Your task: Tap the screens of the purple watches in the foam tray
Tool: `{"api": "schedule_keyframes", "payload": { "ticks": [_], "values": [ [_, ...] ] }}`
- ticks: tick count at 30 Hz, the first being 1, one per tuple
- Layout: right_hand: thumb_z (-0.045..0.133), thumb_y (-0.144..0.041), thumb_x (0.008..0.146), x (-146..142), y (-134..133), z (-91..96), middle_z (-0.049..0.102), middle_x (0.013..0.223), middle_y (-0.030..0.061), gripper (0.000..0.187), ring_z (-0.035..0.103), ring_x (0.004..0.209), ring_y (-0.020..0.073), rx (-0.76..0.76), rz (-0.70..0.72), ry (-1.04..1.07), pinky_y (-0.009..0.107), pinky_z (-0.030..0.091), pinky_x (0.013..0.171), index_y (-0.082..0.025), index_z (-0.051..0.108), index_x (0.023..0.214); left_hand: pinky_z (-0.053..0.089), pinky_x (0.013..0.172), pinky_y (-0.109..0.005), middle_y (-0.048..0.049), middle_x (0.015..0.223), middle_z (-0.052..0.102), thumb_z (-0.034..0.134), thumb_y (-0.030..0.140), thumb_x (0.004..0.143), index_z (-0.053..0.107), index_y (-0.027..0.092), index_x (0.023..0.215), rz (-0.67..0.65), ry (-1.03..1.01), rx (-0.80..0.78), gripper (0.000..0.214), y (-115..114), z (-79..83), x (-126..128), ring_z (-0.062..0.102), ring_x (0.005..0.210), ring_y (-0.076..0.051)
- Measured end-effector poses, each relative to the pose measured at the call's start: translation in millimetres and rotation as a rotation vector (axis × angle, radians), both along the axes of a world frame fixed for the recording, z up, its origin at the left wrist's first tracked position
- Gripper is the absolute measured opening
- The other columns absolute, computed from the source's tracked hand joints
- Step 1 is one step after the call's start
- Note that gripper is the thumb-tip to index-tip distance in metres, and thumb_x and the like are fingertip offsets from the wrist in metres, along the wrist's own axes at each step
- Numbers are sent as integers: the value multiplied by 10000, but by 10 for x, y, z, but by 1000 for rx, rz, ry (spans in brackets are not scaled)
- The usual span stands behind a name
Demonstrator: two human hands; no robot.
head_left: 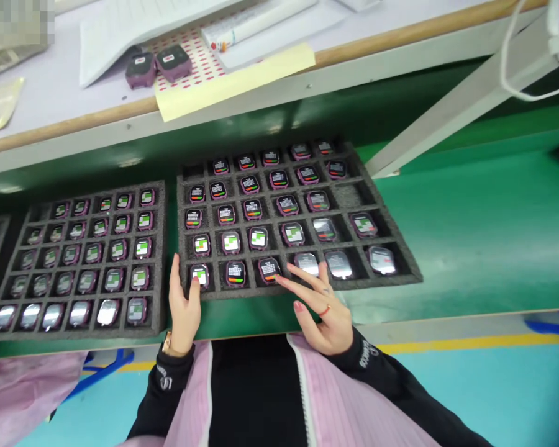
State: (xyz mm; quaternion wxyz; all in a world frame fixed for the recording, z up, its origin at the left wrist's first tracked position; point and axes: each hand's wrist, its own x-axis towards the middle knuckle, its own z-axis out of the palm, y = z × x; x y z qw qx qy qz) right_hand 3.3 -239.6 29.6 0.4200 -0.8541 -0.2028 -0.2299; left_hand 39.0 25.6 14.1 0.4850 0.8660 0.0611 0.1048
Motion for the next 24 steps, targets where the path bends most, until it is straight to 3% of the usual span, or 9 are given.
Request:
{"api": "schedule_keyframes", "payload": {
  "ticks": [7,12,15,18,24],
  "values": [
    [509,-69,913,51,-119,-61,705,1217,103,552,519,1344,309,-72,78,26,649,171,1227,-183,520,1453,241,1269,-318,-66,1607,368,493,360,1004,365,248,1528,56,0,6,551,-46,12,1,322,1497,-194],
    [498,-42,911,-4,-220,-46,692,1241,112,563,500,1364,289,-3,91,35,609,166,1244,-173,517,1458,279,1242,-475,-134,1495,459,536,231,961,450,234,1462,31,-277,321,508,-296,62,-224,362,1455,-278],
    [491,-43,923,-61,-331,-66,696,1235,108,555,523,1344,288,0,42,45,608,166,1245,-191,533,1456,298,1211,-511,-150,1448,466,554,173,919,501,220,1412,-97,-285,474,498,-511,48,-418,362,1426,-312],
    [485,-41,928,-101,-435,-92,710,1206,104,558,553,1313,302,8,-34,28,636,172,1236,-207,543,1457,299,1197,-542,-165,1466,427,551,169,906,527,210,1393,-140,-234,540,490,-640,3,-529,353,1412,-341],
    [480,-41,934,-83,-545,-82,728,1161,82,560,602,1249,343,27,-160,-29,719,189,1198,-250,563,1447,284,1204,-563,-126,1509,385,609,199,871,603,286,1361,-174,-215,611,498,-652,-38,-518,311,1428,-362]
  ]
}}
